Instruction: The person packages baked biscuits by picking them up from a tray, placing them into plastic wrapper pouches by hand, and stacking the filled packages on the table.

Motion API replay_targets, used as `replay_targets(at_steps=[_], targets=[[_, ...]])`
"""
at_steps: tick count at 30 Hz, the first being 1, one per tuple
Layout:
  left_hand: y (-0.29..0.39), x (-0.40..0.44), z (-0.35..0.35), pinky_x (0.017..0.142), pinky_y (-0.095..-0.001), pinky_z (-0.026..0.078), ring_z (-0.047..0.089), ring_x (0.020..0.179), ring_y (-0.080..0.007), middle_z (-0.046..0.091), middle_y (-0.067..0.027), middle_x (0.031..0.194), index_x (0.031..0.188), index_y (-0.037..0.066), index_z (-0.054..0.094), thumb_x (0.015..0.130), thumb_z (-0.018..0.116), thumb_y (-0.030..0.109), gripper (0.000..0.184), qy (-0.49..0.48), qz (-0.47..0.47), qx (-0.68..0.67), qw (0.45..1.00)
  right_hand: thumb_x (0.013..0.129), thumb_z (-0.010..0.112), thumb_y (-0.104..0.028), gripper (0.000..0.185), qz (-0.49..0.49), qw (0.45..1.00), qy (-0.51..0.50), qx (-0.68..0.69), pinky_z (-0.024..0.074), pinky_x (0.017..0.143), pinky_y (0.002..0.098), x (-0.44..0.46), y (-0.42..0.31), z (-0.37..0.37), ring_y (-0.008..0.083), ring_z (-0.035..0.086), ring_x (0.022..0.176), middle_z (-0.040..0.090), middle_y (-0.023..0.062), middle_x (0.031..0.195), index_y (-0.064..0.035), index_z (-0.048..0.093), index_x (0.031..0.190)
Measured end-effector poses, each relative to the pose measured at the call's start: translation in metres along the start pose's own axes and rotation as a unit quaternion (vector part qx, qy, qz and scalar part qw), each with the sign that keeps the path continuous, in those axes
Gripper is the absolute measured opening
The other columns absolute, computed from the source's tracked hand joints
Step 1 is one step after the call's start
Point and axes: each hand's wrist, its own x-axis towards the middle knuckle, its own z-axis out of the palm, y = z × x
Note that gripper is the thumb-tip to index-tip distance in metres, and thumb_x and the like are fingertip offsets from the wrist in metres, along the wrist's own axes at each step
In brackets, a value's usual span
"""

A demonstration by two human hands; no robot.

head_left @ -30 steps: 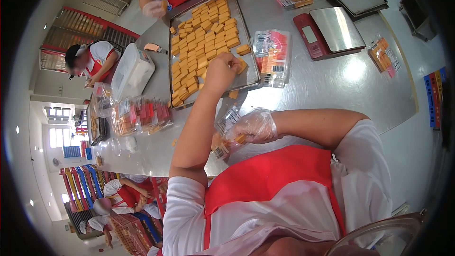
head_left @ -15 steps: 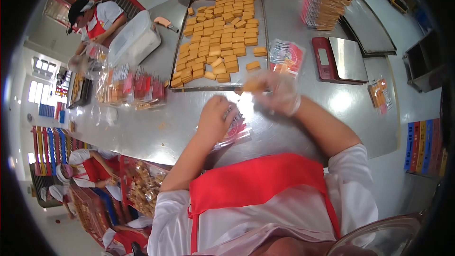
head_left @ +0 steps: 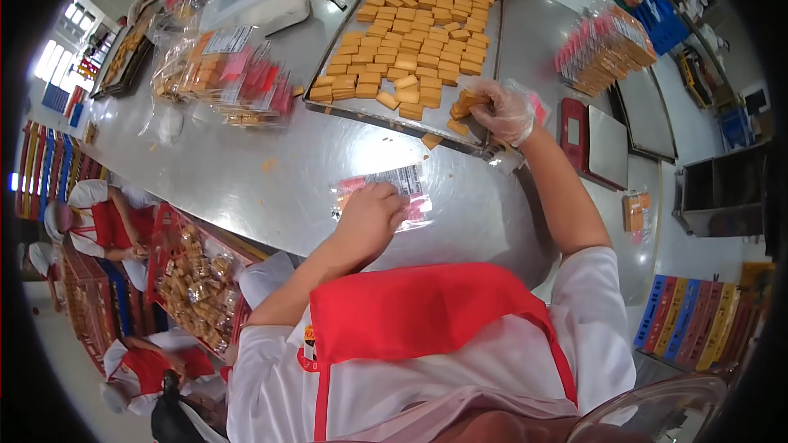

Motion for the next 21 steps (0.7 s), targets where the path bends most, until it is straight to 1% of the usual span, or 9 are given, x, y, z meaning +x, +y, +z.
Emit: replay_targets(at_steps=[3,6,9,12,15,18,19,21], targets=[[0.003,0.003,-0.006,0.072,-0.0381,0.04,0.052,0.08,-0.0276,0.055,-0.0095,0.08,0.077,0.005,0.063,0.072,0.061,0.014,0.011,-0.032,-0.018,-0.025,0.999,0.074,0.06,-0.013,0.026,-0.022,0.997,-0.069,-0.022,0.047,0.074,0.0327,0.006,-0.012,-0.004,0.0256,0.059,0.085,0.06,0.0105,0.093,-0.0085,0.055,0.1],[-0.006,0.0,0.006,0.071,-0.0382,0.041,0.052,0.079,-0.0281,0.056,-0.0098,0.079,0.076,0.003,0.063,0.071,0.062,0.015,0.013,0.018,0.013,-0.035,0.999,0.073,0.061,-0.013,0.024,-0.026,0.998,-0.048,0.008,0.0469,0.075,0.0316,0.007,0.013,0.009,0.0244,0.059,0.086,0.06,0.0101,0.092,-0.008,0.057,0.096],[-0.011,0.002,0.014,0.066,-0.0346,0.044,0.054,0.077,-0.0265,0.057,-0.0089,0.08,0.078,0.004,0.064,0.066,0.067,0.013,0.015,0.093,0.032,-0.046,0.994,0.073,0.061,-0.014,0.028,-0.032,0.995,-0.05,0.079,0.0463,0.077,0.031,0.008,0.023,0.017,0.0241,0.059,0.087,0.06,0.0106,0.093,-0.0085,0.055,0.1],[-0.015,0.004,0.013,0.067,-0.0352,0.043,0.053,0.077,-0.0269,0.056,-0.0097,0.08,0.08,0.003,0.064,0.067,0.066,0.012,0.015,0.058,0.035,-0.067,0.995,0.073,0.062,-0.015,0.033,-0.008,1.0,0.0,-0.003,0.0454,0.078,0.0312,0.002,0.017,0.018,0.0248,0.058,0.088,0.06,0.0112,0.095,-0.0093,0.052,0.104],[-0.012,0.003,0.011,0.067,-0.0352,0.043,0.053,0.077,-0.027,0.056,-0.0101,0.08,0.08,0.004,0.064,0.068,0.066,0.01,0.014,0.05,0.029,-0.068,0.996,0.072,0.063,-0.016,0.039,-0.017,0.994,0.026,-0.108,0.0457,0.077,0.0315,0.001,0.012,0.022,0.0265,0.058,0.087,0.058,0.0126,0.099,-0.0097,0.048,0.107],[-0.009,0.003,0.01,0.067,-0.0373,0.042,0.052,0.075,-0.0289,0.054,-0.0104,0.077,0.081,0.004,0.064,0.073,0.061,0.014,0.014,0.061,0.049,-0.06,0.995,0.073,0.062,-0.016,0.042,-0.027,0.995,0.015,-0.095,0.0462,0.077,0.0318,-0.001,-0.006,0.014,0.0249,0.059,0.086,0.057,0.0129,0.1,-0.0093,0.044,0.11],[-0.009,0.003,0.01,0.067,-0.0374,0.042,0.052,0.075,-0.0291,0.054,-0.0105,0.077,0.081,0.004,0.064,0.073,0.06,0.014,0.013,0.055,0.047,-0.053,0.996,0.073,0.062,-0.015,0.043,0.02,0.999,0.043,-0.025,0.0469,0.075,0.033,-0.002,-0.006,0.016,0.0251,0.059,0.086,0.057,0.0134,0.099,-0.0095,0.043,0.111],[-0.009,0.003,0.009,0.067,-0.0377,0.042,0.052,0.074,-0.0293,0.053,-0.0106,0.077,0.081,0.004,0.063,0.074,0.059,0.012,0.011,0.048,0.047,-0.039,0.997,0.073,0.061,-0.014,0.045,0.106,0.983,0.101,0.112,0.0482,0.071,0.0353,-0.001,-0.003,0.022,0.0254,0.059,0.085,0.057,0.0146,0.097,-0.0098,0.041,0.113]])
